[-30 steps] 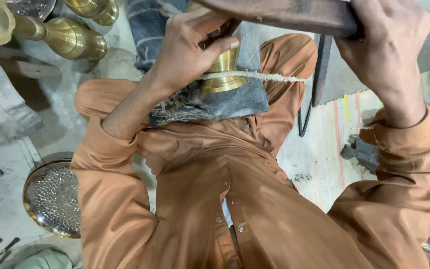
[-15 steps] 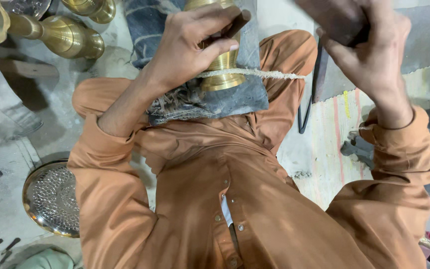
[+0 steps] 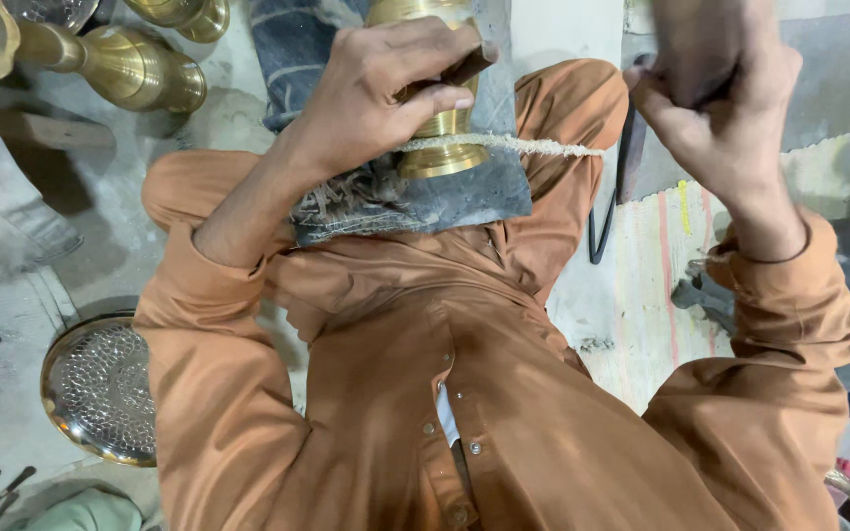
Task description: The person sits cross-legged and repeatedly strikes a brass vessel with a hammer and chisel to create a textured pattern. The vessel is held steady on a cloth pad between the legs while the person rotates it to work around the circumference.
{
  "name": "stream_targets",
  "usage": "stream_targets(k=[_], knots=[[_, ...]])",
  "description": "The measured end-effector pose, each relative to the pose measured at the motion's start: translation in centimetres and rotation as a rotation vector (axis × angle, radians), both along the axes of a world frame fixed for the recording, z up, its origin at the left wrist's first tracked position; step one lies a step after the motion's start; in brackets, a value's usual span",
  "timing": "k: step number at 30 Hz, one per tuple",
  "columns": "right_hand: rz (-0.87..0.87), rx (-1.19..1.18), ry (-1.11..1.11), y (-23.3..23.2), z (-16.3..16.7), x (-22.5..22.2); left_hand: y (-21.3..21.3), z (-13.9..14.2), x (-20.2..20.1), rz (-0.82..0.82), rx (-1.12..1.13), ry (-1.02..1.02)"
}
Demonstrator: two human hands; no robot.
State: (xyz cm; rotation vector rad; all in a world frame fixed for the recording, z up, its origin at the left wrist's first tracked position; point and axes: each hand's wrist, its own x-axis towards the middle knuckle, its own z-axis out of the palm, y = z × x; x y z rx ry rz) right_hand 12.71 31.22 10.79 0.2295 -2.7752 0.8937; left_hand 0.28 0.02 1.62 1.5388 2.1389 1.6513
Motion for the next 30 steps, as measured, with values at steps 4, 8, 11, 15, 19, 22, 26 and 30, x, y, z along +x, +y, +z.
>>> stream_targets(k=[4,8,11,15,19,22,26,30], knots=[[0.123,0.407,0.153,0.6,-0.5,0.4,0.0,0.2,-0.1,-0.017,0.023,-0.010],[0.099,-0.063,0.040,0.5,-0.6,0.6,-0.1,0.1,0.0,-0.005,-0.010,0.000],[0.133,0.350,0.144,0.3,-0.3,0.7,-0.1,0.0,-0.2,-0.013,0.019,0.053],[0.066,-0.033,0.043,0.5,-0.7,0.7,-0.6,0.3,0.1,-0.035,-0.017,0.035],[0.054,0.212,0.133,2.1,-0.8,0.9,-0.7,0.5,0.3,-0.021,0.039,-0.008],[0.096,0.045,0.228,2.9,-0.8,1.6,-0.4,0.2,0.1,-0.004,0.043,0.046],[0.116,-0.010,0.086,2.2,-0.8,1.3,-0.8,-0.3,0.2,0.000,0.034,0.083],[0.156,0.387,0.085,1.2,0.6,1.4,-0.7,-0.6,0.2,0.008,0.078,0.119]])
